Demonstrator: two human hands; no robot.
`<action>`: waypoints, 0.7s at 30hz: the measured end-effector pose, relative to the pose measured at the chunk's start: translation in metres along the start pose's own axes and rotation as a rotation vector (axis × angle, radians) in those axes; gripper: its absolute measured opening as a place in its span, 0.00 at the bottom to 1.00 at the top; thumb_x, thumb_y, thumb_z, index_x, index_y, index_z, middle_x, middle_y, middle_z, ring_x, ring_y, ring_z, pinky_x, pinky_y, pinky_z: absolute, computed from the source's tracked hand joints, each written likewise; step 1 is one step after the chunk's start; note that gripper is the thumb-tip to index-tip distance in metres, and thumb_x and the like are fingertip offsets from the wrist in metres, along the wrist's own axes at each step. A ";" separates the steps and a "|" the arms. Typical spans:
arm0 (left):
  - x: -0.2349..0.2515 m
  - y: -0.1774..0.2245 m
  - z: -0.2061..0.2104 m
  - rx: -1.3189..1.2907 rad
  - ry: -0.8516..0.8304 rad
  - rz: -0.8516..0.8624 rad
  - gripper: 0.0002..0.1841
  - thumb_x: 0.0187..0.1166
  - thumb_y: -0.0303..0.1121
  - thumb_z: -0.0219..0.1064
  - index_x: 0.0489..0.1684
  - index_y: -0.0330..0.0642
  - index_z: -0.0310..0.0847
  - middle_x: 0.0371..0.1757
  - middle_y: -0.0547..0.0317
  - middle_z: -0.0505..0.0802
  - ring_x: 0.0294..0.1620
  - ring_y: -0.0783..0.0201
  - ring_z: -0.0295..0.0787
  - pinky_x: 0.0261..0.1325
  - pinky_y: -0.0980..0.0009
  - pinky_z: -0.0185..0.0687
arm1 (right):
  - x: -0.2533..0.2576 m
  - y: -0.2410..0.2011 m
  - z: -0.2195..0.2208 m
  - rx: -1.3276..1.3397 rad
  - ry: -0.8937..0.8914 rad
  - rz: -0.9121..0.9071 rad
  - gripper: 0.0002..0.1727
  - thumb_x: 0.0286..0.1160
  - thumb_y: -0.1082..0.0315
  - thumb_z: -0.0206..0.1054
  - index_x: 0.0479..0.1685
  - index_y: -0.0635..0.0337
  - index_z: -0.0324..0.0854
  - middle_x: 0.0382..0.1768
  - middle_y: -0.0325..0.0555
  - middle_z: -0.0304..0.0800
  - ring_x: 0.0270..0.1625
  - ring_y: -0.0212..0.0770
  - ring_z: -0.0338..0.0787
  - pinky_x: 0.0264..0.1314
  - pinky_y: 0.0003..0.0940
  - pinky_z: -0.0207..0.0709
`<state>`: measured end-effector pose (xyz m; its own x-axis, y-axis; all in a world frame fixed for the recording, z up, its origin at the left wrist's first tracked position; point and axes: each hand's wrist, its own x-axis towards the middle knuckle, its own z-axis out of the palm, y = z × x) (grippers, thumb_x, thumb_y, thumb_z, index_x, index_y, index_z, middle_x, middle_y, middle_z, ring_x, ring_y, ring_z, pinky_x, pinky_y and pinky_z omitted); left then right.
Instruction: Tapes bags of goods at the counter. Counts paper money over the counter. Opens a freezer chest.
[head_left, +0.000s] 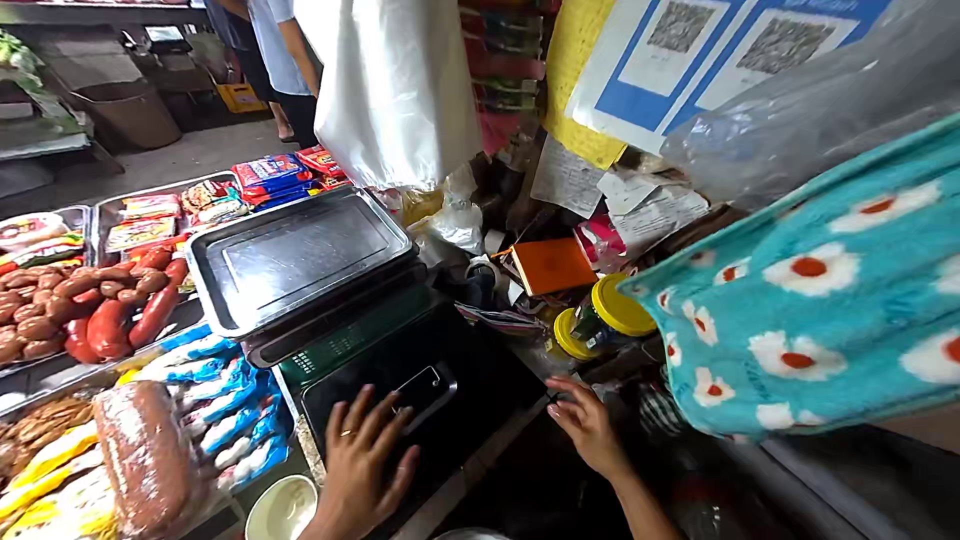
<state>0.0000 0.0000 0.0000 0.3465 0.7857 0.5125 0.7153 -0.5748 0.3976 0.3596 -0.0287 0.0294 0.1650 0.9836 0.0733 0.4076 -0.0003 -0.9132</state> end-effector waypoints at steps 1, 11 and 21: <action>-0.011 -0.009 -0.002 0.071 0.032 -0.053 0.30 0.82 0.64 0.48 0.62 0.57 0.90 0.71 0.48 0.89 0.83 0.31 0.70 0.79 0.22 0.50 | 0.014 0.002 0.007 -0.095 -0.018 -0.058 0.19 0.73 0.68 0.69 0.62 0.67 0.87 0.70 0.61 0.82 0.71 0.49 0.85 0.66 0.40 0.86; -0.030 0.001 0.012 0.252 0.151 -0.308 0.30 0.90 0.55 0.41 0.69 0.51 0.85 0.79 0.32 0.79 0.85 0.18 0.55 0.80 0.20 0.32 | 0.179 0.036 0.068 -0.845 -0.336 0.187 0.36 0.65 0.76 0.74 0.80 0.67 0.73 0.78 0.70 0.74 0.82 0.67 0.73 0.84 0.61 0.65; -0.033 -0.001 0.012 0.214 0.139 -0.391 0.29 0.90 0.51 0.42 0.60 0.47 0.90 0.72 0.33 0.85 0.83 0.15 0.57 0.79 0.22 0.35 | 0.177 -0.007 0.062 -0.756 -0.502 0.343 0.26 0.69 0.74 0.70 0.71 0.68 0.79 0.70 0.67 0.82 0.76 0.63 0.79 0.78 0.61 0.71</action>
<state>-0.0046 -0.0231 -0.0264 -0.0482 0.8875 0.4582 0.8903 -0.1698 0.4226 0.3300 0.1569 0.0233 0.0513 0.8711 -0.4885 0.9076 -0.2448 -0.3411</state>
